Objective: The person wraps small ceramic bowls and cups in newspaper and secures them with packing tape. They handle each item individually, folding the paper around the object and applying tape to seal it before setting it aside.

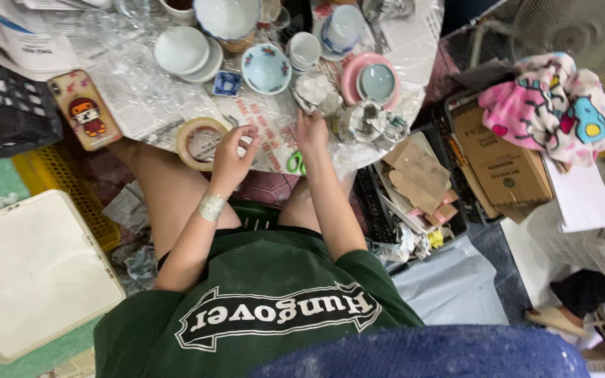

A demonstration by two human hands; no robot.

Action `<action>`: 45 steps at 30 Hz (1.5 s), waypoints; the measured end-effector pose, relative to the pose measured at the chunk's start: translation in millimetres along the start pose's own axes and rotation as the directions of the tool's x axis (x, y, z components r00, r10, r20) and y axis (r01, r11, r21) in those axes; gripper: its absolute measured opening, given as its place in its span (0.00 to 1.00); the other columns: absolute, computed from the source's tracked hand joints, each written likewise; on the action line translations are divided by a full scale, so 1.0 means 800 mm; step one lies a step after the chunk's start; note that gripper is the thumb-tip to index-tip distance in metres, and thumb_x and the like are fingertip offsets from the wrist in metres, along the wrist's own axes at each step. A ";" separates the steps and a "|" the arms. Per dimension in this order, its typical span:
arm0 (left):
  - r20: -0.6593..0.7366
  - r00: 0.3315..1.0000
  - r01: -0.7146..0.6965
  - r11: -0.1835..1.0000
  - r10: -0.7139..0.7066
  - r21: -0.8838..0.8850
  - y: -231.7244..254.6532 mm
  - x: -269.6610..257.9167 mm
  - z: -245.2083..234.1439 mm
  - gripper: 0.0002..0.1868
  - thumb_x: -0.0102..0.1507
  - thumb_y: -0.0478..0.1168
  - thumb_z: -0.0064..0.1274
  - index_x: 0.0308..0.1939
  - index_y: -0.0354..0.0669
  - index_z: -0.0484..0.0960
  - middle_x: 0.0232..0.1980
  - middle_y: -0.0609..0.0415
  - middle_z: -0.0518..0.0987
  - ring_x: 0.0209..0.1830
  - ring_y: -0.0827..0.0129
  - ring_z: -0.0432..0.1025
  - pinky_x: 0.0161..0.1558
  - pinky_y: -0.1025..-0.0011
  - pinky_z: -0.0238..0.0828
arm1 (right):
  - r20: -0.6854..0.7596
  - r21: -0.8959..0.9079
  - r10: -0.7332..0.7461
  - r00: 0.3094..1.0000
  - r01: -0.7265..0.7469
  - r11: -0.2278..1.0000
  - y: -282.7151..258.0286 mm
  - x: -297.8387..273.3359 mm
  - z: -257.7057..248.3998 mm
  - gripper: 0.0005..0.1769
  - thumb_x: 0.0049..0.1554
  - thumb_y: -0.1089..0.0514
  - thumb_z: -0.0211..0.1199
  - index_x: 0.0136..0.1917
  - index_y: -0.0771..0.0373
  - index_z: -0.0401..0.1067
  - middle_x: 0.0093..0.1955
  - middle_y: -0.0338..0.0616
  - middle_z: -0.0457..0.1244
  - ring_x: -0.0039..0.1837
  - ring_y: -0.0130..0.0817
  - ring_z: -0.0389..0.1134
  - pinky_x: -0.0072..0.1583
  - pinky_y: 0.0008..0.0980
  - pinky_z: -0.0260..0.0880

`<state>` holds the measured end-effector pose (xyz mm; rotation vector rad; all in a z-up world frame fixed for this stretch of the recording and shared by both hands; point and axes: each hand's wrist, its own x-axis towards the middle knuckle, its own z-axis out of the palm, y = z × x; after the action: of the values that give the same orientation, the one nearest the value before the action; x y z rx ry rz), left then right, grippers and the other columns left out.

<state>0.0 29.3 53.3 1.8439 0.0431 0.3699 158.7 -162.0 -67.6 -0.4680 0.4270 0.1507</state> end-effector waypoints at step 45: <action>-0.378 0.925 0.141 0.965 -0.049 0.220 -0.029 0.040 -0.243 0.07 0.68 0.38 0.58 0.46 0.39 0.83 0.45 0.49 0.83 0.41 0.60 0.78 0.44 0.64 0.73 | 0.779 -0.508 0.444 0.443 0.861 0.032 0.182 0.011 0.410 0.15 0.63 0.55 0.66 0.63 0.51 0.79 0.67 0.52 0.66 0.68 0.43 0.65 0.69 0.40 0.64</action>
<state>-18.9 223.6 88.7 1.9806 0.4561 0.6641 251.5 119.6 134.0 -1.8639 -1.1015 0.2546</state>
